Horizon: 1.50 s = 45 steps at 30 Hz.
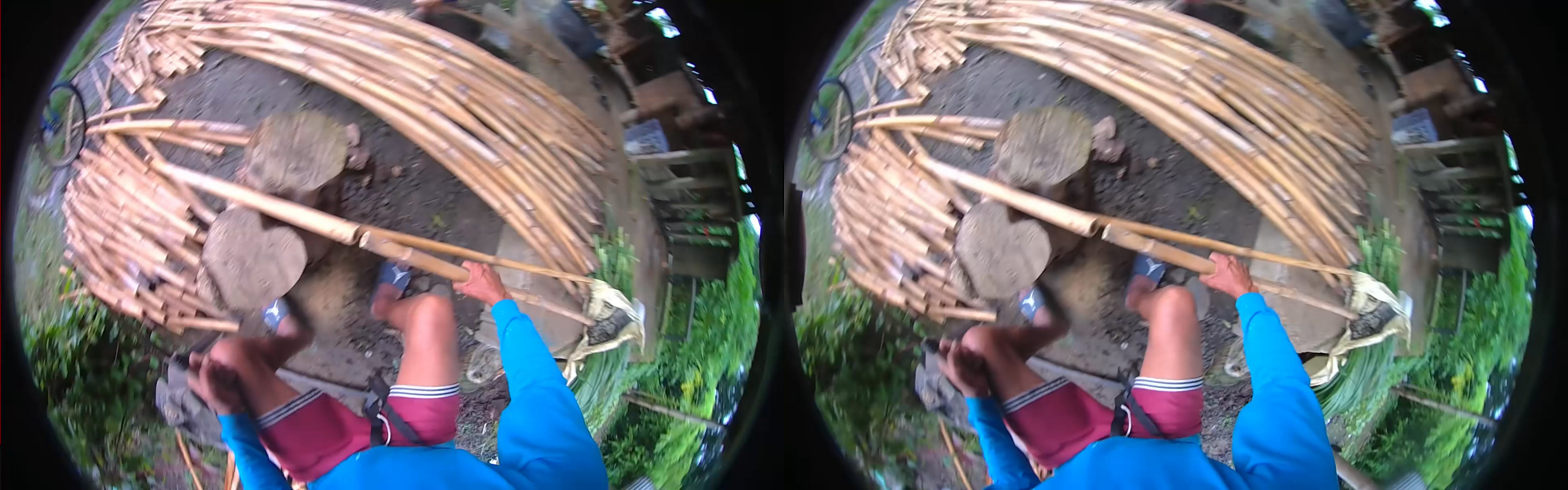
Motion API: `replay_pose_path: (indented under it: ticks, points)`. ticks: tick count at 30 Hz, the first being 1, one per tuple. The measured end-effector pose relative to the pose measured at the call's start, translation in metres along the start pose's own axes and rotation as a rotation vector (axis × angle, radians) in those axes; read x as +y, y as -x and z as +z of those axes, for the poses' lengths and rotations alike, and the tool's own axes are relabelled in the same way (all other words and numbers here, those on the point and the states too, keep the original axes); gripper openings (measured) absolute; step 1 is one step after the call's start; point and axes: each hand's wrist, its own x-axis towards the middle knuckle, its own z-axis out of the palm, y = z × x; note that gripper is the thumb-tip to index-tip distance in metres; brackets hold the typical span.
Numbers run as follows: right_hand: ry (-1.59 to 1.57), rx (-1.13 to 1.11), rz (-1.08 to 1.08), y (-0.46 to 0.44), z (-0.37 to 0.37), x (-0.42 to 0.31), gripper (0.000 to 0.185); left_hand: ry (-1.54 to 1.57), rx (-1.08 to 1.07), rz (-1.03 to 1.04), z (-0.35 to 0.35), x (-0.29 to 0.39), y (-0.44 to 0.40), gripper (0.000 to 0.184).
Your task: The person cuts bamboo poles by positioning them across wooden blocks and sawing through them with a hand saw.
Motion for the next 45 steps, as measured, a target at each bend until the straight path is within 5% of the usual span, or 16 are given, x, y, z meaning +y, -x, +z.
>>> replay_pose_path:
  ticks: [3,9,16,19,22,29,32,36,38,39,41,45]
  points:
    - [0.022,0.17,0.013,0.02,0.003,0.04,0.051,0.187,0.014,0.043,0.015,-0.002,-0.004,0.015]
    - [0.115,-0.076,0.097,0.046,-0.042,-0.053,0.043,0.078,0.018,0.059,0.015,-0.012,-0.015,0.017]
    - [-0.121,-0.176,-0.294,0.076,-0.142,-0.172,0.048,0.183,0.06,-0.01,0.007,-0.016,-0.023,0.011]
    - [-0.365,-0.574,-0.292,0.104,-0.154,-0.139,0.04,0.249,-0.025,0.064,-0.009,-0.021,-0.022,0.024]
    - [-0.672,-0.849,0.151,0.138,-0.131,-0.128,0.029,0.353,-0.1,0.083,-0.011,-0.029,-0.028,0.022]
    - [-0.971,-1.297,-0.008,0.106,-0.078,-0.271,0.027,0.197,-0.083,-0.003,0.035,-0.013,-0.022,0.019]
    - [-0.813,-1.119,-0.038,0.045,-0.063,-0.372,0.051,0.219,-0.065,0.034,0.037,-0.011,-0.018,0.019]
    - [-1.013,-0.913,-0.367,0.003,-0.074,-0.449,0.062,0.24,-0.045,0.041,0.023,-0.014,-0.018,0.02]
    - [-0.95,-0.715,-0.585,-0.019,-0.055,-0.459,0.089,0.233,-0.033,0.049,0.011,-0.022,-0.023,0.02]
    - [-0.879,-0.566,-0.665,-0.024,-0.048,-0.46,0.099,0.245,-0.037,0.068,0.013,-0.019,-0.022,0.02]
    - [-1.105,-0.714,-0.677,-0.013,-0.059,-0.442,0.104,0.236,-0.006,0.042,0.014,-0.015,-0.022,0.021]
    - [-0.984,-0.497,-0.584,-0.006,-0.087,-0.306,0.088,0.258,0.022,0.075,0.007,-0.015,-0.021,0.026]
